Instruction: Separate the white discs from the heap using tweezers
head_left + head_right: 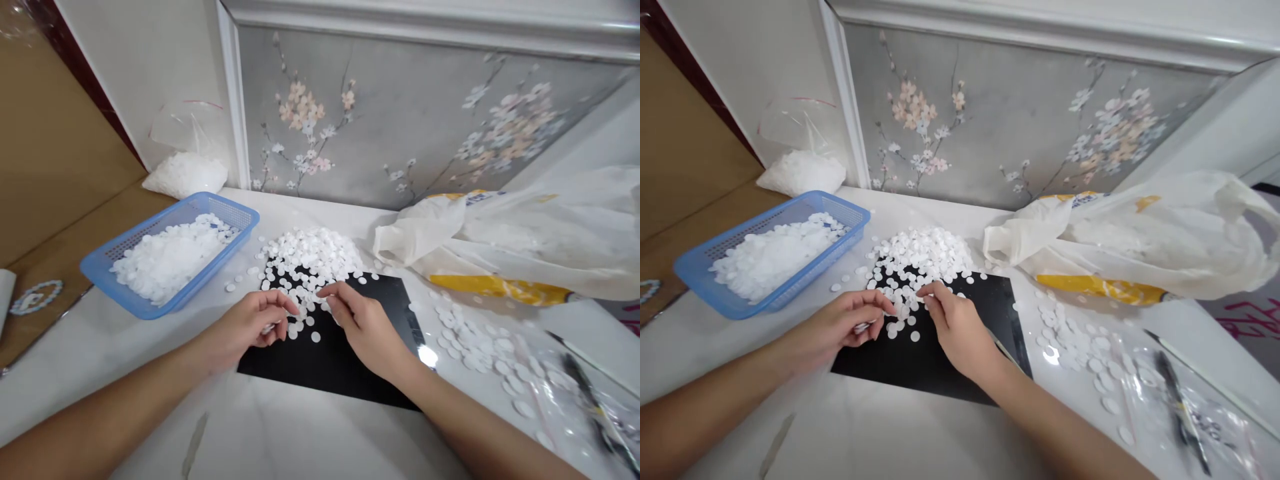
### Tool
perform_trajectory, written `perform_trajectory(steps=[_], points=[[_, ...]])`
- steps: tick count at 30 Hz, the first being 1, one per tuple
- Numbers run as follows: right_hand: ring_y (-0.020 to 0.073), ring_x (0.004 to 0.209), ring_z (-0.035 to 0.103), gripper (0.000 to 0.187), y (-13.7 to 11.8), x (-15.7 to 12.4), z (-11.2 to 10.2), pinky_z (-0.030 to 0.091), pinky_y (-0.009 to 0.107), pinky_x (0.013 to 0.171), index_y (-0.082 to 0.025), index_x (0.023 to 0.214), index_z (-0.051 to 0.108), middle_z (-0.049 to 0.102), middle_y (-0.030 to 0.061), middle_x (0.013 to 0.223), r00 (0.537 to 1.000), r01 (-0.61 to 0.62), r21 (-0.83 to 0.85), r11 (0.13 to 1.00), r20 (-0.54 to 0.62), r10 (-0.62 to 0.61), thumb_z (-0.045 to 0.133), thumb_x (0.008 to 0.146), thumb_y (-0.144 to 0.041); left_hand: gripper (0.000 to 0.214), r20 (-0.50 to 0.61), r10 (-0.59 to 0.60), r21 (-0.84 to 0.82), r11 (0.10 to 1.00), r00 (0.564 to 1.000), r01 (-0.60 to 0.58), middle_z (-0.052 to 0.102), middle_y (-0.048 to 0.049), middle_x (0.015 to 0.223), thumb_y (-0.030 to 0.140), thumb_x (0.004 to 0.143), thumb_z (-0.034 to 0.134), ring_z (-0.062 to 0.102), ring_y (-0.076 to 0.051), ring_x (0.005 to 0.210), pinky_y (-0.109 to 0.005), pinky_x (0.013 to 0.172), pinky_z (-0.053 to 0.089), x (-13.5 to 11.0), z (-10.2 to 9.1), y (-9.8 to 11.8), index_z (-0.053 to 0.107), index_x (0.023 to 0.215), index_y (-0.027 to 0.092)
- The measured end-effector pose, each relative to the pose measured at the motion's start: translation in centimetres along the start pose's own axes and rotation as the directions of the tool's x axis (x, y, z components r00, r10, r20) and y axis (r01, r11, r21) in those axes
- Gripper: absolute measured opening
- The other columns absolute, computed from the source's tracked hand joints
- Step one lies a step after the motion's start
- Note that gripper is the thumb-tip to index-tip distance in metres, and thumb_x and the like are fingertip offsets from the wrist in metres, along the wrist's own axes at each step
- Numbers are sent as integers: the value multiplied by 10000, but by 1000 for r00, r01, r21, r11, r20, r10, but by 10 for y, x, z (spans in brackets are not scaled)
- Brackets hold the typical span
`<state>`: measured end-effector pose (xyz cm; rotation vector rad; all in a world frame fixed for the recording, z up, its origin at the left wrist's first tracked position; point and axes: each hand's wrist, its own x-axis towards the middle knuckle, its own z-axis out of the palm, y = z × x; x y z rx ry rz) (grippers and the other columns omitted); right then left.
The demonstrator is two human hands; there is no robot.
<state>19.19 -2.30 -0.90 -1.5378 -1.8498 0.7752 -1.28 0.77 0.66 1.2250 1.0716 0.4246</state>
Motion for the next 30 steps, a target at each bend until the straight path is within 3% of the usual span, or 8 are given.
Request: perform_trajectory(steps=[6,9,11,14,17,22,28,30], points=[[185,810,573,144,-47,-11,11,484,320,722,-212,997,491,584,61,936,956,244,84,966,148,-254,381,927,-151,254,232,-203,-424,859,951,287,556,-14,582,373,795,488,414,-76,462,-200,402,179,-9,17,2,585,730,148],[217,1015,538,266,-60,-14,16,471,351,856,-205,1095,492,558,103,1088,886,421,77,904,177,-428,454,865,-77,176,205,-203,-519,807,957,282,433,53,511,330,785,540,327,-46,416,-178,402,168,-8,17,-1,531,717,168],[201,1011,555,279,-54,-15,7,469,338,851,-224,1120,487,573,92,1106,899,418,55,907,116,-421,418,886,-88,244,143,-157,-512,833,977,209,465,34,543,363,807,533,337,-49,432,-180,397,137,-6,13,-1,497,671,164],[227,872,601,133,-25,-20,-21,459,361,761,-228,965,543,637,72,950,968,208,-211,955,-99,-232,435,901,-185,380,70,-19,-317,948,997,40,442,28,516,468,829,517,304,-59,434,-201,403,110,-4,6,-3,463,606,165],[242,686,597,92,12,-30,-49,416,391,701,-226,739,529,639,30,718,998,-4,-497,868,-63,-31,598,799,-235,315,61,97,2,995,993,-97,321,78,474,473,847,494,235,-74,434,-209,429,160,-3,9,-6,555,753,179],[196,611,589,207,41,-44,-54,415,299,567,-240,752,516,618,-21,652,961,-254,-344,904,17,276,698,663,-201,265,5,244,527,823,970,-210,363,70,483,429,854,472,306,-101,444,-242,466,202,-5,27,-11,594,776,207],[170,598,576,39,41,-50,-46,414,275,556,-233,769,573,588,-22,639,982,-174,-263,949,27,187,579,774,-195,139,-43,258,829,548,965,-110,485,32,551,363,834,549,478,-164,552,-249,530,258,2,41,0,592,862,234],[163,619,591,146,39,-52,-45,443,276,569,-222,792,606,608,17,753,992,-126,-204,971,-1,129,491,868,-268,98,-62,208,868,495,976,-50,526,17,598,324,838,547,512,-180,604,-252,546,264,5,44,7,589,860,238]])
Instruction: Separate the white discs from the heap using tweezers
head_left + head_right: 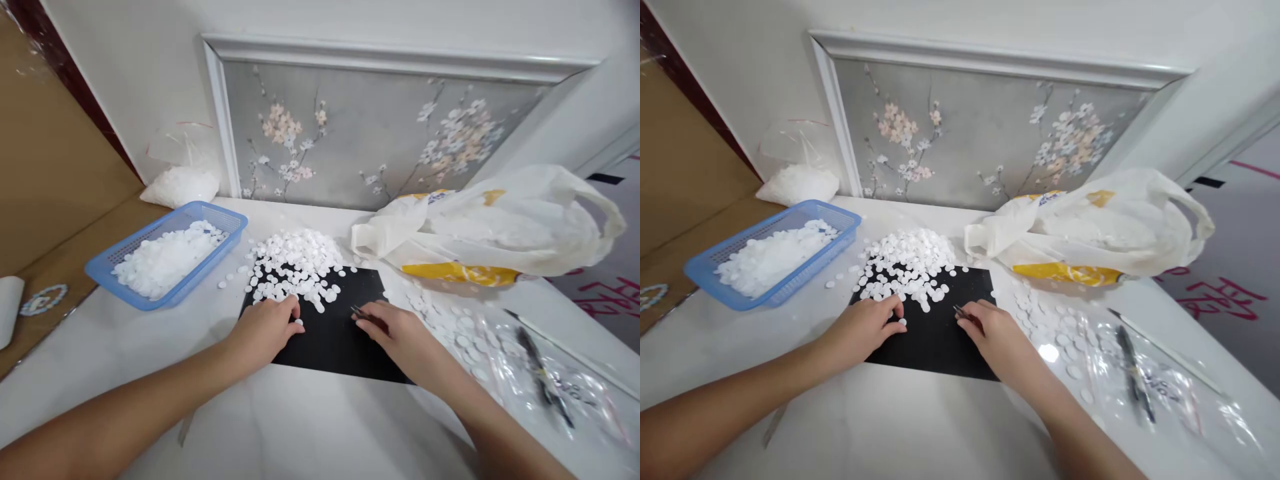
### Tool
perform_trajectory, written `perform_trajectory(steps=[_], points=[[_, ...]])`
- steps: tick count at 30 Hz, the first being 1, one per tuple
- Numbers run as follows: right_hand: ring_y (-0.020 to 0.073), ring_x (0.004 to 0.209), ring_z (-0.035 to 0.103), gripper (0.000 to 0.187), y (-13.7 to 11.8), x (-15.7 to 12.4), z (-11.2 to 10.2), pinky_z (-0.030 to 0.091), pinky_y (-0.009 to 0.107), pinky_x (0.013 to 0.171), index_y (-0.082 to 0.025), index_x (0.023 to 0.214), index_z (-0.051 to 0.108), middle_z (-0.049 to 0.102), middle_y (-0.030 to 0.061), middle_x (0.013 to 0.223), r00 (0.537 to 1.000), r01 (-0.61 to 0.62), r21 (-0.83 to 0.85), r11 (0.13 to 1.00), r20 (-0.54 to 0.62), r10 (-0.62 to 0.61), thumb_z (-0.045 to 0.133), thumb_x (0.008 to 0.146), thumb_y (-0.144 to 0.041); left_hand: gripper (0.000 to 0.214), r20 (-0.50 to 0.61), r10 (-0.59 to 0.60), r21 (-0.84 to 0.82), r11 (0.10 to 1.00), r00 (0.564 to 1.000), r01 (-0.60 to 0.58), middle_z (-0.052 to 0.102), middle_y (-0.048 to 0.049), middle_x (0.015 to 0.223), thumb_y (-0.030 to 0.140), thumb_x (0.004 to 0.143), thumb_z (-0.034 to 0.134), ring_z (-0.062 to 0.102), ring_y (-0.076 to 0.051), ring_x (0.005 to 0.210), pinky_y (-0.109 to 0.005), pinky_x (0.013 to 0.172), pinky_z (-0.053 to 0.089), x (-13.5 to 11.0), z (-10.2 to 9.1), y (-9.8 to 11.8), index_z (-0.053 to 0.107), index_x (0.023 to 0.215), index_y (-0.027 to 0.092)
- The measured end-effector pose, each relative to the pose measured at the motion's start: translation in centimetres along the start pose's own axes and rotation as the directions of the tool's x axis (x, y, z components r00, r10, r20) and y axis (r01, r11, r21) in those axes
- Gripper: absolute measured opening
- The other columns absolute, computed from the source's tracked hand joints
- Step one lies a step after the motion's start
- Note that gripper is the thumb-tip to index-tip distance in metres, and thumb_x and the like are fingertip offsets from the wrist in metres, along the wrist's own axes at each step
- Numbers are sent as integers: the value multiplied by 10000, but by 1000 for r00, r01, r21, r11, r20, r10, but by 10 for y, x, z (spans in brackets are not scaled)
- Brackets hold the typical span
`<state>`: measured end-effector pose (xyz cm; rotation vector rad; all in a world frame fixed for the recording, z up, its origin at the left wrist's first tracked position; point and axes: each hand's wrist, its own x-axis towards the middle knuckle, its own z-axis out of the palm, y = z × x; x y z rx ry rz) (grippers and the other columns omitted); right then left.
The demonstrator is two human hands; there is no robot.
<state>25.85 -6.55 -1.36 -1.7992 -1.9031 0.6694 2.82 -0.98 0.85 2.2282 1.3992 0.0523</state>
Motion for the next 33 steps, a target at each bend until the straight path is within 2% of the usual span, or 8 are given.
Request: perform_trajectory(steps=[5,9,11,14,17,21,29,33], points=[[159,684,619,288,-13,-9,7,492,278,618,-224,1005,651,618,52,894,994,108,172,979,-28,-104,387,949,-325,55,55,-16,-24,1000,998,18,512,32,595,262,802,573,495,-155,596,-251,535,263,5,-6,8,566,765,223],[172,765,619,293,-22,-12,14,491,284,682,-236,1090,657,646,47,897,987,158,251,955,-41,-152,406,949,-288,104,61,45,-308,951,997,-24,545,40,627,291,811,562,473,-128,588,-237,525,281,-2,-6,8,535,755,208],[162,715,600,321,-24,-12,16,485,276,661,-224,1141,649,622,39,818,989,148,286,947,-50,-140,402,956,-310,137,145,83,-530,848,986,6,621,26,689,309,819,563,454,-103,557,-223,512,282,-6,-5,8,502,766,199],[149,670,563,390,-25,-12,18,480,267,632,-191,1248,596,556,28,760,991,132,305,943,-55,-121,379,967,-354,184,273,139,-782,609,952,135,674,1,702,346,855,537,302,-55,417,-213,434,195,-8,-2,7,431,810,203],[145,670,543,434,-26,-13,21,484,265,622,-167,1347,501,508,26,770,985,171,281,944,-56,-161,345,975,-330,205,301,144,-888,403,943,222,640,18,621,374,880,518,198,-32,375,-214,415,125,-7,0,5,401,848,208],[140,671,534,448,-27,-15,27,490,251,616,-177,1401,425,473,21,774,974,226,215,950,-66,-216,330,977,-287,174,316,142,-926,261,938,273,629,8,642,316,877,544,243,-20,409,-206,442,150,-5,2,3,430,851,188],[122,611,520,426,-24,-17,29,487,218,555,-195,1380,459,471,16,756,938,324,71,943,-150,-311,352,978,-284,182,377,71,-906,234,924,352,724,-111,849,301,820,612,211,-2,391,-230,429,100,-9,3,6,515,823,146],[111,581,537,412,-25,-20,30,489,213,529,-190,1353,495,506,20,765,932,330,1,944,-156,-326,368,975,-294,167,388,53,-901,232,920,367,736,-117,839,287,787,628,209,2,366,-229,413,90,-8,4,7,548,785,141]])
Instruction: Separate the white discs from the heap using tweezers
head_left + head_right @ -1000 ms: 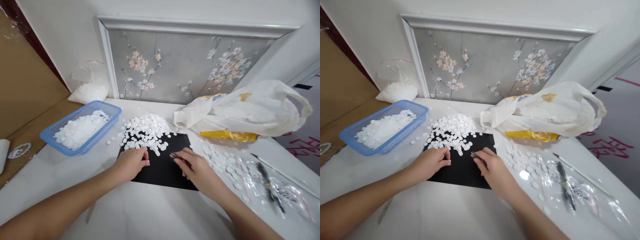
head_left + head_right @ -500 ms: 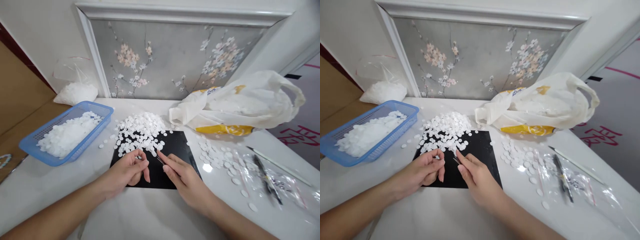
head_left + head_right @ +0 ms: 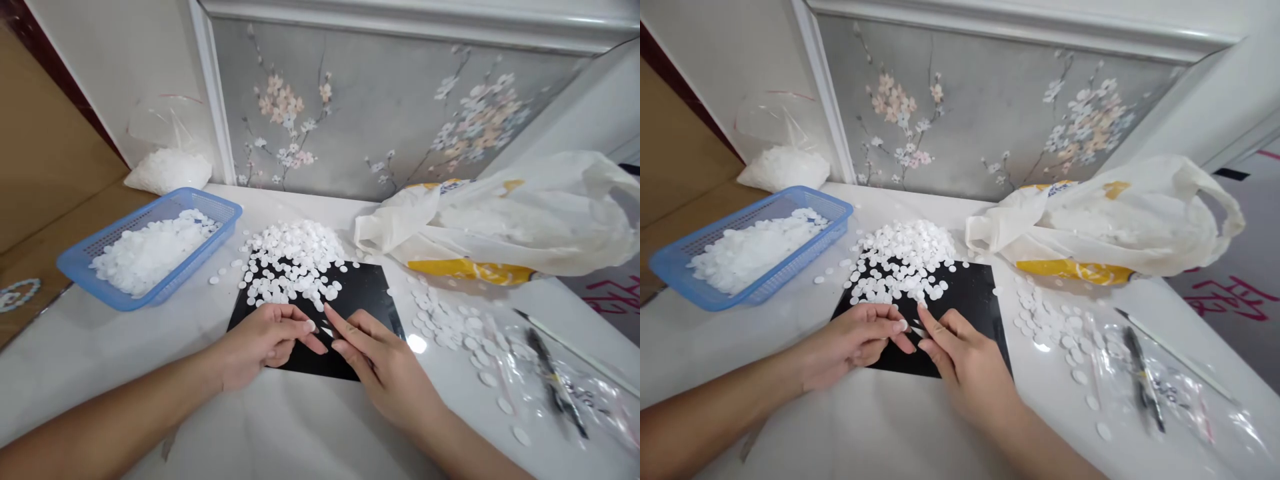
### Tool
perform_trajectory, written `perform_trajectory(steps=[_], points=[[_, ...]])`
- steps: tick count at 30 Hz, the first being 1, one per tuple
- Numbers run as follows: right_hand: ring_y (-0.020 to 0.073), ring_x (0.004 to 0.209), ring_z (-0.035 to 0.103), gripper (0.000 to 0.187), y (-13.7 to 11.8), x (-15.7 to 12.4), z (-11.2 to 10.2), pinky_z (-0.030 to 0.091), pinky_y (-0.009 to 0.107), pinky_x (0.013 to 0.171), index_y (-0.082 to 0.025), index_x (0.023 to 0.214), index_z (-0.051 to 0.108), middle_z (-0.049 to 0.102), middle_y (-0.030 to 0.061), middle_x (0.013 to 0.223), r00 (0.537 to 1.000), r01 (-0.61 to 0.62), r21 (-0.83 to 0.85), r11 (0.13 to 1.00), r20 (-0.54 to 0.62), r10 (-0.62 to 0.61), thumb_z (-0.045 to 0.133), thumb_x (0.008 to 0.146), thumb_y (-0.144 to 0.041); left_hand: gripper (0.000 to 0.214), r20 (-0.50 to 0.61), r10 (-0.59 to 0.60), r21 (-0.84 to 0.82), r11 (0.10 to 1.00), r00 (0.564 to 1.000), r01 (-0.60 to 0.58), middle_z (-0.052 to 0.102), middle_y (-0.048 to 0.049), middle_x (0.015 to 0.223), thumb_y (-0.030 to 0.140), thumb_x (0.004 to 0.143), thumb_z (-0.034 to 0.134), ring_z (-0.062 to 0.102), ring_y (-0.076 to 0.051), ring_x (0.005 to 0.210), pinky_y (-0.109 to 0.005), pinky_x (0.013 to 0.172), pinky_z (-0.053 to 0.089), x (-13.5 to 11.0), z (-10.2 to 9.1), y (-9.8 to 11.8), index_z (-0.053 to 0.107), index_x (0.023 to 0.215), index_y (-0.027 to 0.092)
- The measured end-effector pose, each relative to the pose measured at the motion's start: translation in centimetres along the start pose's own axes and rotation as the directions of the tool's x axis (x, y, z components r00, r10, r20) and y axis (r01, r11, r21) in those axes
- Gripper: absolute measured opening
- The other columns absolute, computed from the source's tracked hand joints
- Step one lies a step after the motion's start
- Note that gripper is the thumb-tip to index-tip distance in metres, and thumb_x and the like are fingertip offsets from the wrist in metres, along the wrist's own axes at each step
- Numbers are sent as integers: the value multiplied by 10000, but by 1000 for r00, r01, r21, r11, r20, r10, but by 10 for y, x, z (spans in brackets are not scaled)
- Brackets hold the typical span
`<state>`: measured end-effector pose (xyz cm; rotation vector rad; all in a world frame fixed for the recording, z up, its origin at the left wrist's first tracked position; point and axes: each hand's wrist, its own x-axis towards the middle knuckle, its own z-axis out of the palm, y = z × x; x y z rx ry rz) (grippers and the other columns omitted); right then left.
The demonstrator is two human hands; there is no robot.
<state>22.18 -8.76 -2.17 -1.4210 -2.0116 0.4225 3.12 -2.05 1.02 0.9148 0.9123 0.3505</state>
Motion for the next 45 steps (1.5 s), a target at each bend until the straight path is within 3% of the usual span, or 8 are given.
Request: perform_trajectory(steps=[11,45], points=[[120,590,595,370,-6,1,2,502,223,535,-167,1222,611,589,43,793,999,30,-91,995,-16,-32,360,974,-279,150,11,-8,25,1000,1000,8,740,-103,774,271,770,623,207,-5,344,-222,394,102,0,2,-1,585,814,132],[113,553,571,363,-12,0,3,457,213,488,-171,1190,633,601,43,757,999,36,-140,990,-6,-37,356,973,-261,170,30,-19,55,998,999,18,738,-96,760,306,770,624,195,-3,342,-225,402,105,-3,5,0,556,777,150]])
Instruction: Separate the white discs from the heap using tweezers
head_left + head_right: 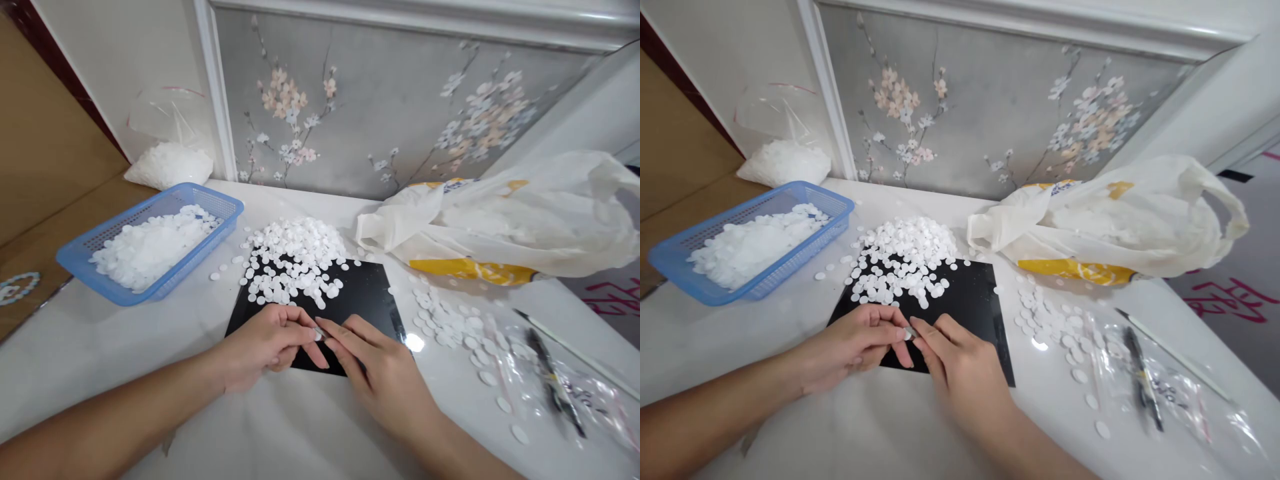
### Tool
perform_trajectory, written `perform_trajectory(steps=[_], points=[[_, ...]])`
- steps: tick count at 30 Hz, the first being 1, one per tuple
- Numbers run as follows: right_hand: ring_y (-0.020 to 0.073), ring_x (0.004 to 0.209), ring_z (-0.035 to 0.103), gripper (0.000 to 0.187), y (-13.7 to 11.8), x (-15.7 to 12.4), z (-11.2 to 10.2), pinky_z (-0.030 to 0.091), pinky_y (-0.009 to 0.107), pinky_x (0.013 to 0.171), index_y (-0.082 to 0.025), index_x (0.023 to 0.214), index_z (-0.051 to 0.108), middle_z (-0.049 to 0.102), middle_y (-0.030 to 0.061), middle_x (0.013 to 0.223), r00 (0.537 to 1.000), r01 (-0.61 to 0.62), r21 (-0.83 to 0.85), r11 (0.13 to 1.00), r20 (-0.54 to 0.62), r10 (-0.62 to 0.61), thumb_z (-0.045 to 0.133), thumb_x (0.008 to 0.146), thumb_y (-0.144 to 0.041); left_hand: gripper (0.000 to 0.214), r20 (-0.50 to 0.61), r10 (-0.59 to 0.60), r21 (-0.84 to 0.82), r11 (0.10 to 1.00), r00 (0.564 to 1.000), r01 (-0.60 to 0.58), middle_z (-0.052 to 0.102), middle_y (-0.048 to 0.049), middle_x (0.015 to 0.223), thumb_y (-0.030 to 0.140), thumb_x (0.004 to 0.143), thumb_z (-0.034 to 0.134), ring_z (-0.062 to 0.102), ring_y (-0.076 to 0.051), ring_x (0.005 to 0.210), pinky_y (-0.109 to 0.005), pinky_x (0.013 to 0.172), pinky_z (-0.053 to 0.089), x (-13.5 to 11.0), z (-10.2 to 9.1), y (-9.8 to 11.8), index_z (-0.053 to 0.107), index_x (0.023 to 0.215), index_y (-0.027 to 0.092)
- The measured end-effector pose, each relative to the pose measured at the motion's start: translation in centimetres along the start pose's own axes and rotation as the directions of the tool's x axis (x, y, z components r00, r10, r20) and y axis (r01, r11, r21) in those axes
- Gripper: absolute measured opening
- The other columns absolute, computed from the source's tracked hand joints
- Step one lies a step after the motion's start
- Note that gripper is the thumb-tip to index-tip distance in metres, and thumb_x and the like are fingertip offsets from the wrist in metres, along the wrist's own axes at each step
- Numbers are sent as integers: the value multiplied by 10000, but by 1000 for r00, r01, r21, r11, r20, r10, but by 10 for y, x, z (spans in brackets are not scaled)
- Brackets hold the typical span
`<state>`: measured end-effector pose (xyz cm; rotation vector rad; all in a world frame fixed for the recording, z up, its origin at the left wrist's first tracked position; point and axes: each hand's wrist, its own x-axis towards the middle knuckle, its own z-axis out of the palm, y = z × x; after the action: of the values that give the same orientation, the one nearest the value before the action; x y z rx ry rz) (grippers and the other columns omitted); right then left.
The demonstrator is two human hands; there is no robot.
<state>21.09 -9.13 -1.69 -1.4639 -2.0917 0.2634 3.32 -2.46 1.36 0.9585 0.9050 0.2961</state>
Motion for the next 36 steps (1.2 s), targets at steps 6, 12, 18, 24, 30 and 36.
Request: perform_trajectory(steps=[6,12,18,24,30,36], points=[[119,553,573,348,2,1,-1,433,218,472,-188,1155,644,590,34,741,1000,-7,-7,1000,13,8,357,973,-263,181,-8,10,43,999,1000,-10,733,-89,736,318,768,621,200,-10,348,-228,396,101,0,0,-1,562,764,146],[145,634,588,270,0,7,-7,462,249,561,-198,1033,586,631,35,799,964,-267,229,936,72,257,370,958,-341,185,-9,24,70,997,1000,-23,737,-93,757,327,781,601,181,-20,353,-229,391,104,1,0,-2,552,784,149],[101,547,462,263,-11,11,-5,393,207,499,-212,770,441,498,-48,630,896,-444,676,588,316,313,545,855,-438,104,155,107,215,967,982,-139,702,-28,712,245,797,563,266,-43,424,-204,405,188,-5,9,-7,589,777,146],[85,499,364,272,5,11,-5,299,202,459,-199,789,475,446,-61,583,892,-448,768,458,345,293,547,863,-451,182,153,169,280,937,974,-206,656,-10,622,338,825,583,305,-60,458,-202,441,228,-19,17,1,592,783,162],[106,519,389,276,19,8,-11,331,228,488,-195,818,572,460,-37,606,878,-472,517,714,205,432,456,914,-426,140,-423,597,555,766,682,-326,415,60,522,296,875,462,327,-83,473,-207,461,205,-37,-53,65,542,860,181],[139,588,520,210,18,5,-13,405,248,512,-221,880,676,635,30,787,920,-392,403,827,184,346,525,877,-367,299,-462,760,840,210,457,501,576,-80,976,324,901,415,461,-209,897,-282,742,300,-54,-128,82,640,938,131]])
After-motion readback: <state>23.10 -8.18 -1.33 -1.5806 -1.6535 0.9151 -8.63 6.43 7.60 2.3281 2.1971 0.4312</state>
